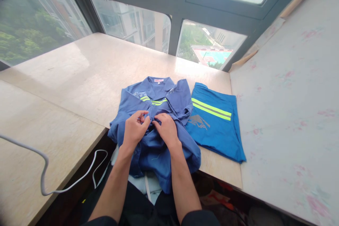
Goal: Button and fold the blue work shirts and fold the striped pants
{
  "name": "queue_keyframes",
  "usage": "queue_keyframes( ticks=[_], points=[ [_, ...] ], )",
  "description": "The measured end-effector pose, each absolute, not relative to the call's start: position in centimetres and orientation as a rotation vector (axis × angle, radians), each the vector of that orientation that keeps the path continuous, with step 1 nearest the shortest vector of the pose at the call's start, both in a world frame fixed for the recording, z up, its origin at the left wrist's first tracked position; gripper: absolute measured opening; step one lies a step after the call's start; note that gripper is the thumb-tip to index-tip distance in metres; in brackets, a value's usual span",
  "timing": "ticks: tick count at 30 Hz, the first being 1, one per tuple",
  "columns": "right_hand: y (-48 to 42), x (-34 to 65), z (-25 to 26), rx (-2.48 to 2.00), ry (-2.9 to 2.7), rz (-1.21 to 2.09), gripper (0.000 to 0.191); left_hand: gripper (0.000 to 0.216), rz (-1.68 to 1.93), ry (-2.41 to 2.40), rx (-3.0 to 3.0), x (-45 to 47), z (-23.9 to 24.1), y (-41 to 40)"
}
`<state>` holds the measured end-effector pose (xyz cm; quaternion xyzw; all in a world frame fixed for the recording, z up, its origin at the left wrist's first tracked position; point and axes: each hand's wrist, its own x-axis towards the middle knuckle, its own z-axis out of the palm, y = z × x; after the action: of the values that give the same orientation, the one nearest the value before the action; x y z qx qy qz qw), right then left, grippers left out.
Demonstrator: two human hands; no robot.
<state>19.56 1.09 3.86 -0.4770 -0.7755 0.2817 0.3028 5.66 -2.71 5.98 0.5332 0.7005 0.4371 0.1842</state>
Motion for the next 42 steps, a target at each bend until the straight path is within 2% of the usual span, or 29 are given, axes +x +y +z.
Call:
queue_keyframes(
  ticks=[8,14,20,31,42],
  points=[
    [0.8,20.3,4.8,-1.214,-1.827,0.868,0.02,0.024,1.101,1.862,1.747,5.2,6.1,-3.1],
    [0.3,20.6,5.9,-1.171,-1.85,0.842,0.021,0.043,1.047,1.932,1.781,6.3,6.4,-3.2],
    [-0.1,20.5,6.5,-1.218,-1.825,0.827,0.022,0.033,1.073,1.954,1.714,7.0,7.2,-3.5],
    [0.1,20.9,7.0,-1.214,-1.746,0.899,0.021,0.038,1.023,1.785,1.923,6.4,6.8,-3.7],
    [0.2,20.6,7.1,-1.135,-1.803,0.884,0.023,0.028,1.217,1.86,1.809,7.1,6.6,-3.4]
  ],
)
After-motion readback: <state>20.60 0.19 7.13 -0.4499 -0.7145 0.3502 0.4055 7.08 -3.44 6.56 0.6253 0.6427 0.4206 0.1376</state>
